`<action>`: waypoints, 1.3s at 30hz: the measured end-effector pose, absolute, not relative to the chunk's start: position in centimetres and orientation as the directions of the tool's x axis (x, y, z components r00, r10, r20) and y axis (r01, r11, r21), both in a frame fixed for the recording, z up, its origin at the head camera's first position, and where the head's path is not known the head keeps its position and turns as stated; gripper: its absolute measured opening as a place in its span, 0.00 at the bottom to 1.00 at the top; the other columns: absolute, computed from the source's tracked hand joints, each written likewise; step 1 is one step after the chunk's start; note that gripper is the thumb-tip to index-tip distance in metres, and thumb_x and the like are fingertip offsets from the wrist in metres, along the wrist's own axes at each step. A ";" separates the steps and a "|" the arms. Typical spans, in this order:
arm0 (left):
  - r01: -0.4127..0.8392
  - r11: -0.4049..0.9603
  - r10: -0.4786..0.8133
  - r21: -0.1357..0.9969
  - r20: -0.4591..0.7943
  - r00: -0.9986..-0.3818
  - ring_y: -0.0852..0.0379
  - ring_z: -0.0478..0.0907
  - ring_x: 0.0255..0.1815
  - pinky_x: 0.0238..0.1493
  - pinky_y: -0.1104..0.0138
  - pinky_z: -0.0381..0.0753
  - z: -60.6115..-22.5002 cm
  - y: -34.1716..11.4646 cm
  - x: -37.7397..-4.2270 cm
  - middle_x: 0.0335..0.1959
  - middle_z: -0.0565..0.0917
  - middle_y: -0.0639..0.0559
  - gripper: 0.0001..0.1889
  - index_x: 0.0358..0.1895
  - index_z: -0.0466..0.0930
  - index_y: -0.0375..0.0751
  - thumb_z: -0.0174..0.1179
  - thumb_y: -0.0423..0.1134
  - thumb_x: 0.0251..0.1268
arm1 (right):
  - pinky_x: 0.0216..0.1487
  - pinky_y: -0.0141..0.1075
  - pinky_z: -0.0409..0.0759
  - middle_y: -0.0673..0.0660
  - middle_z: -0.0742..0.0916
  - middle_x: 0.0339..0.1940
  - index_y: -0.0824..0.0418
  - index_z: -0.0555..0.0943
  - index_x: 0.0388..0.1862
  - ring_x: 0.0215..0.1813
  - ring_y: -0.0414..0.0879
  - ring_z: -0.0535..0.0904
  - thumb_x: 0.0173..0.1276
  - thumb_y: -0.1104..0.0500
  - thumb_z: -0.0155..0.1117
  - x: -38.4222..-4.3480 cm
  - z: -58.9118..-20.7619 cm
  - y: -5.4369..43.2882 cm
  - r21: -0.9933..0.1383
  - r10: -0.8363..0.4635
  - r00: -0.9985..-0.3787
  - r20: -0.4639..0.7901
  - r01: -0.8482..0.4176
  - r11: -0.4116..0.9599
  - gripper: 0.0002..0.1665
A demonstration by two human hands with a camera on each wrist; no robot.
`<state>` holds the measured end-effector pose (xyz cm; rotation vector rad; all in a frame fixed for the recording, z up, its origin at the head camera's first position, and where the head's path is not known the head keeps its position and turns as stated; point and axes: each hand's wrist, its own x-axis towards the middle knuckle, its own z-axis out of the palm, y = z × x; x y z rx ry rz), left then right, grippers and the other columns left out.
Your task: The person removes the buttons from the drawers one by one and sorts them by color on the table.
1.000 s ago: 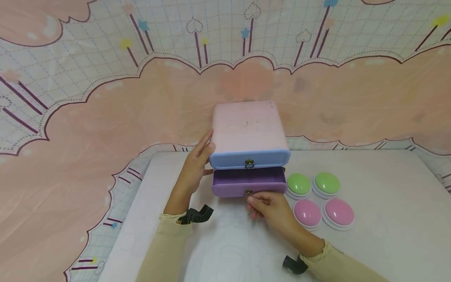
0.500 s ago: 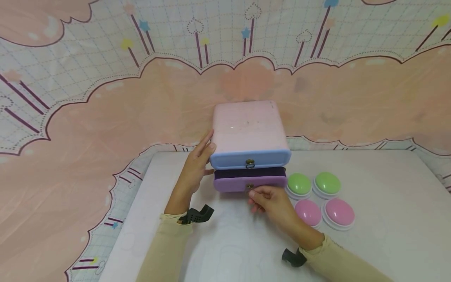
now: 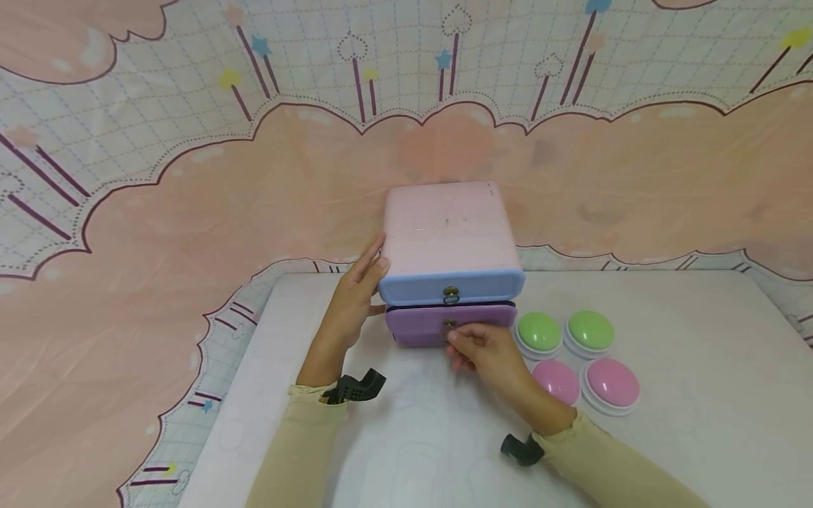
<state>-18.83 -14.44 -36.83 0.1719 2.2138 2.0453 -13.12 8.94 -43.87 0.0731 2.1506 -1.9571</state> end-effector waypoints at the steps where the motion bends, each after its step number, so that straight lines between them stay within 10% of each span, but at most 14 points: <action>1: 0.000 0.080 0.164 0.997 -0.013 -0.986 0.33 0.60 0.79 0.58 0.30 0.74 -36.8 -14.4 -18.9 0.82 0.53 0.75 0.27 0.77 0.60 0.78 0.52 0.56 0.79 | 0.34 0.35 0.84 0.57 0.90 0.31 0.70 0.85 0.46 0.27 0.43 0.83 0.74 0.60 0.66 -13.2 -43.8 8.9 -0.975 -0.113 -0.971 -0.209 0.198 0.103 0.13; 39: -0.007 0.073 0.166 0.997 -0.019 -0.986 0.31 0.59 0.79 0.59 0.28 0.71 -36.7 -14.4 -18.7 0.82 0.53 0.73 0.27 0.77 0.60 0.79 0.52 0.56 0.78 | 0.34 0.34 0.85 0.59 0.91 0.33 0.71 0.85 0.49 0.27 0.41 0.83 0.73 0.60 0.67 -14.0 -44.5 8.7 -0.979 -0.107 -0.974 -0.202 0.195 0.066 0.15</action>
